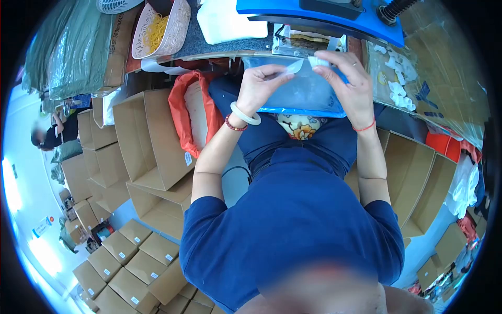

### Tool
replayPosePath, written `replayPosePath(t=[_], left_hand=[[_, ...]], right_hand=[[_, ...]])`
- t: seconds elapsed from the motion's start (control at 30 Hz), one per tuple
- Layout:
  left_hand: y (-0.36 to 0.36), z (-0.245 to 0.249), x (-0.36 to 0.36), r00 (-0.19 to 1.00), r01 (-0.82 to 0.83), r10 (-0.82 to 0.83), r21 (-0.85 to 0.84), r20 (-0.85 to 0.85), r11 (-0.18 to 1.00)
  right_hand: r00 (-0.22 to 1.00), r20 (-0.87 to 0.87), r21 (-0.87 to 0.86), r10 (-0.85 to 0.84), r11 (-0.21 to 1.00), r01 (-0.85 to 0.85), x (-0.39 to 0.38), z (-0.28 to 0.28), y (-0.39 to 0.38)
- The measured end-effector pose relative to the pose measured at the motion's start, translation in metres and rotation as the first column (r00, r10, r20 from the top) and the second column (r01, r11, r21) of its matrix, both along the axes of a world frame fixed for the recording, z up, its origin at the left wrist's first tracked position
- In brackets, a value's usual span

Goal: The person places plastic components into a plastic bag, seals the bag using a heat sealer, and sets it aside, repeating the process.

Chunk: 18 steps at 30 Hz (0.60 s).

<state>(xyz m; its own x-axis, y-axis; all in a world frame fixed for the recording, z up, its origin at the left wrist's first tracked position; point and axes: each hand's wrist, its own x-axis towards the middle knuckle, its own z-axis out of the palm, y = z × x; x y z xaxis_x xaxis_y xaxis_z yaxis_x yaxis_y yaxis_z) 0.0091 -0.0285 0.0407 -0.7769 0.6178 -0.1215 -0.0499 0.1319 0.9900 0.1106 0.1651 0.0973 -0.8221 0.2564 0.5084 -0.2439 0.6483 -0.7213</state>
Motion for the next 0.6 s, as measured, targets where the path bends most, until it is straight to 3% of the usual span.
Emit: replayPosePath(t=[0.1,0.13,0.2,0.23,0.27,0.3,0.33,0.37,0.4,0.43,0.47,0.5,0.57,0.6], left_hand=[[0.001,-0.004,-0.002,0.995,0.094,-0.095,-0.032,-0.029,0.995],[0.001,-0.007,-0.004,0.976,0.208,-0.206,-0.023,0.077,0.978],[0.003,0.0,-0.008,0.88,0.414,-0.399,-0.003,0.258,0.91],[0.006,-0.001,-0.01,0.879,0.419,-0.406,-0.002,0.249,0.908],[0.008,-0.007,-0.009,0.815,0.399,-0.393,0.08,0.426,0.913],[0.011,-0.015,-0.007,0.715,0.358,-0.379,0.158,0.587,0.92],[0.016,-0.023,-0.006,0.706,0.264,-0.342,0.218,0.62,0.94],[0.025,-0.031,-0.01,0.709,0.263,-0.344,0.222,0.616,0.939],[0.035,-0.035,-0.014,0.705,0.162,-0.32,0.295,0.632,0.942],[0.042,-0.04,-0.019,0.695,0.058,-0.296,0.359,0.655,0.931],[0.047,-0.049,-0.03,0.667,0.073,-0.347,0.406,0.659,0.911],[0.05,-0.048,-0.031,0.662,0.075,-0.352,0.409,0.661,0.91],[0.06,-0.042,-0.037,0.656,-0.047,-0.2,0.304,0.728,0.951],[0.06,-0.041,-0.038,0.651,-0.002,-0.243,0.322,0.719,0.947]], right_hand=[[0.974,0.205,0.163,0.092,0.978,-0.127,0.002,-0.006,0.017],[0.974,0.21,0.152,0.089,0.981,-0.122,0.004,-0.002,0.021],[0.848,0.488,0.154,0.207,0.936,-0.317,0.001,0.008,0.03],[0.865,0.438,0.149,0.244,0.929,-0.337,-0.001,-0.002,0.033],[0.868,0.436,0.157,0.239,0.929,-0.335,-0.003,-0.01,0.033],[0.883,0.437,-0.006,0.173,0.982,-0.19,-0.005,-0.019,0.033],[0.888,0.447,-0.169,0.109,0.985,-0.036,-0.009,-0.028,0.033],[0.874,0.484,-0.084,-0.032,0.993,0.083,-0.011,-0.041,0.044],[0.874,0.485,-0.081,-0.031,0.993,0.08,-0.009,-0.039,0.053],[0.894,0.407,0.076,-0.187,0.982,0.171,-0.006,-0.035,0.06],[0.893,0.305,0.223,-0.331,0.936,0.271,0.0,-0.033,0.067],[0.89,0.309,0.228,-0.336,0.934,0.274,0.005,-0.037,0.074],[0.704,0.26,0.494,-0.661,0.717,0.491,0.012,-0.052,0.089],[0.703,0.256,0.493,-0.664,0.715,0.495,0.009,-0.07,0.108]])
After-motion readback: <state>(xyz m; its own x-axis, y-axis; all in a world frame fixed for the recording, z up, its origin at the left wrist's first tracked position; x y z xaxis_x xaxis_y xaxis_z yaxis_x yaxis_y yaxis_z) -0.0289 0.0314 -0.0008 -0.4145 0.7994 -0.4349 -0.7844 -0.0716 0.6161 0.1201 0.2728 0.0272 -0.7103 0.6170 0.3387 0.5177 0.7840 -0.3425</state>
